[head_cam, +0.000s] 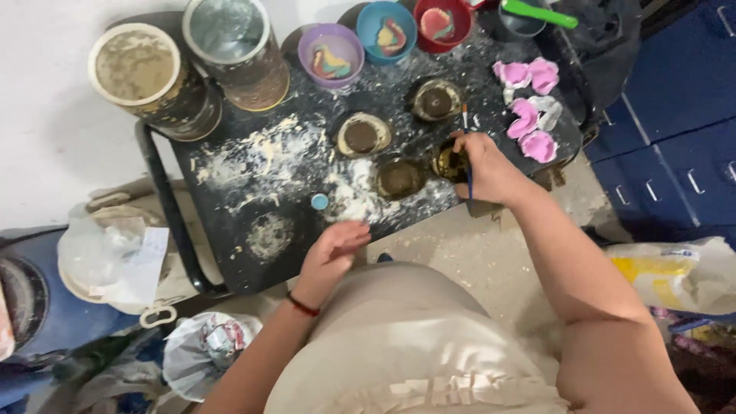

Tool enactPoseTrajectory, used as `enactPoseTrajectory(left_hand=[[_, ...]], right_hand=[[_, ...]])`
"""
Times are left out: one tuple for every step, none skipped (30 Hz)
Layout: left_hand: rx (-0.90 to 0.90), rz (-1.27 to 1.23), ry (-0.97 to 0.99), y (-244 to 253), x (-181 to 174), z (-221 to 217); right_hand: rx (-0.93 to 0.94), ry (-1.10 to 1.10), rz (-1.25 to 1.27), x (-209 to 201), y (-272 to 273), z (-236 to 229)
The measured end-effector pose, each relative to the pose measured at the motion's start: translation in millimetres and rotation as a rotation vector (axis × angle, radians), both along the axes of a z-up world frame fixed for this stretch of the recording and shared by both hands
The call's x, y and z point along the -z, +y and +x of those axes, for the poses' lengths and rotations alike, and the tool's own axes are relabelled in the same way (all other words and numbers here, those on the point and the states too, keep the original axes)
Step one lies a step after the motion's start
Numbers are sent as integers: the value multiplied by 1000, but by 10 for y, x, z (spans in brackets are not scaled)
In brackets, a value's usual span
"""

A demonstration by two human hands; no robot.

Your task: The person handles small metal molds, placing them on a cluttered workbench and then moving them to a blue table. They retrieve a paintbrush from a drawer and use it to apply a dark substance to the inside of the molds.

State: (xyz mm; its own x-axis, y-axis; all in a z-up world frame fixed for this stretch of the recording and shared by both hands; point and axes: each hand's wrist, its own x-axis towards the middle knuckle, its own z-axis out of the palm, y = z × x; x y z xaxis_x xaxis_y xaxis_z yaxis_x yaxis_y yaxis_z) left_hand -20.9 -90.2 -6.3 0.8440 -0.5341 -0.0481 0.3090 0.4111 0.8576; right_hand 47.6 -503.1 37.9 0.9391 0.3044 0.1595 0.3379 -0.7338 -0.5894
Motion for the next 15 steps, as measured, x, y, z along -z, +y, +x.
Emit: enactPoseTrajectory(left_hand=[[-5, -3, 0, 5, -68, -37], [-8, 119, 29, 14, -132, -75], [-14, 242, 61, 28, -196, -120], [-22, 239, 64, -1, -227, -138], [-50, 228, 100, -26, -253, -164], [-79, 216, 135, -47, -279, -192], [-89, 214, 140, -85, -289, -208], [-108, 253, 136, -115, -300, -222], [-131, 294, 132, -131, -312, -236], [-145, 294, 137, -187, -339, -228], [-157, 297, 142, -222, -377, -230], [-170, 300, 147, -250, -416, -232], [-189, 301, 150, -272, -428, -240], [-195, 286, 172, -290, -441, -248], [-196, 268, 195, -320, -449, -264]], right_hand=[[-5, 0, -3, -30, -100, 56], [-60, -4, -16, -58, -195, 113], [-119, -6, -27, -82, -282, 177], [-127, -4, -29, -80, -342, 219], [-160, 55, -6, -71, -398, 258], [-193, 114, 18, -61, -449, 295], [-204, 118, 16, -40, -506, 330], [-207, 164, -13, -20, -555, 366], [-213, 208, -41, 6, -584, 419], [-228, 210, -41, -8, -630, 436], [-246, 228, -40, -13, -648, 465], [-264, 245, -39, -21, -660, 494], [-283, 245, -38, -43, -653, 508], [-304, 257, -37, -64, -644, 522], [-320, 272, -37, -89, -653, 509]])
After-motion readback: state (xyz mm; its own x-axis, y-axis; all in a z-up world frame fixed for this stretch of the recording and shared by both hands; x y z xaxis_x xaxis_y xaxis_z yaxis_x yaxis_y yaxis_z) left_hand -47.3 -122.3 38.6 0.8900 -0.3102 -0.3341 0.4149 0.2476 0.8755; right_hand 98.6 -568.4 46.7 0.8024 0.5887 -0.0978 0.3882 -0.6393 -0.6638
